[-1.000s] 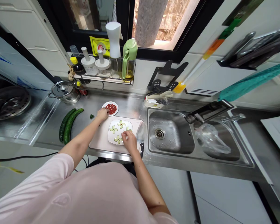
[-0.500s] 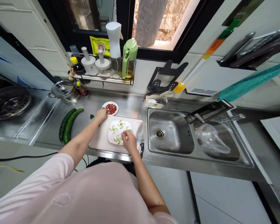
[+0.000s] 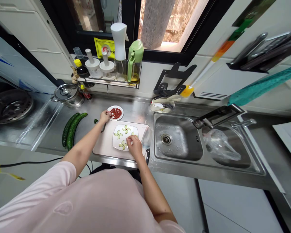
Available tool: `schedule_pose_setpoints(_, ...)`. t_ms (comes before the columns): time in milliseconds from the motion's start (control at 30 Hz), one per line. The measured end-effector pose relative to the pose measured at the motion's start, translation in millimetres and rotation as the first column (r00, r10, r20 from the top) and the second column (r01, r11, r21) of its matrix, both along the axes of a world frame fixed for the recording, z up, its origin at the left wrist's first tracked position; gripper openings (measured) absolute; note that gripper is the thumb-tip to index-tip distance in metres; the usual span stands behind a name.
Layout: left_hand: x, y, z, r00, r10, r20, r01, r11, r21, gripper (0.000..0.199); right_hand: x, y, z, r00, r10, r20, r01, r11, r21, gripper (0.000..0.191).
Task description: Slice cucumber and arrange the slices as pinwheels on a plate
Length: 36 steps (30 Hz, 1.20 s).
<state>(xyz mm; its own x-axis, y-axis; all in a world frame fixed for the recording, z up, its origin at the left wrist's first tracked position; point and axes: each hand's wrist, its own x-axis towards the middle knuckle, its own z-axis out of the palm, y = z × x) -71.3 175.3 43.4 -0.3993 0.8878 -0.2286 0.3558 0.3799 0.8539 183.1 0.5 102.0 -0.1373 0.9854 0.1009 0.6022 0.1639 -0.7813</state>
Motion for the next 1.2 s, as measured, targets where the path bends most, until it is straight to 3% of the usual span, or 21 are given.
schedule_pose_setpoints(100, 7, -3, 2.2, 0.928, 0.104, 0.358, -0.115, 0.993, 0.010, 0.006, -1, 0, -0.9, 1.000, -0.001, 0.001, 0.001, 1.000, 0.003, 0.021)
schedule_pose_setpoints(167, 11, -7, 6.8, 0.859, 0.126, 0.495, -0.140, 0.990, -0.008, 0.010, -1, 1, -1.2, 1.000, -0.001, 0.005, 0.001, 1.000, 0.006, 0.021)
schedule_pose_setpoints(400, 21, -27, 28.6, 0.618, 0.103, 0.780, -0.163, 0.987, -0.001, 0.008, -3, 4, -3.1, 1.000, -0.007, 0.009, 0.007, 1.000, 0.016, 0.020)
schedule_pose_setpoints(500, 25, -35, 36.4, 0.562, 0.043, 0.826, -0.144, 0.988, 0.047, 0.007, -3, 6, -2.2, 1.000, -0.001, 0.005, 0.001, 1.000, 0.018, 0.020)
schedule_pose_setpoints(767, 44, -72, 74.6, 0.575, -0.163, 0.802, -0.004, 0.979, 0.202, 0.033, -7, 22, 17.8, 0.999, 0.024, -0.043, -0.021, 0.998, 0.054, 0.019)
schedule_pose_setpoints(967, 61, -98, 106.7, 0.724, -0.315, 0.614, 0.118, 0.933, 0.339, 0.040, -8, 39, 47.8, 0.996, 0.039, -0.085, -0.029, 0.992, 0.124, 0.020)
schedule_pose_setpoints(1200, 76, -111, 125.1, 0.782, -0.444, 0.437, 0.231, 0.859, 0.458, 0.036, -11, 51, 77.9, 0.996, 0.087, -0.032, -0.078, 0.975, 0.206, 0.020)
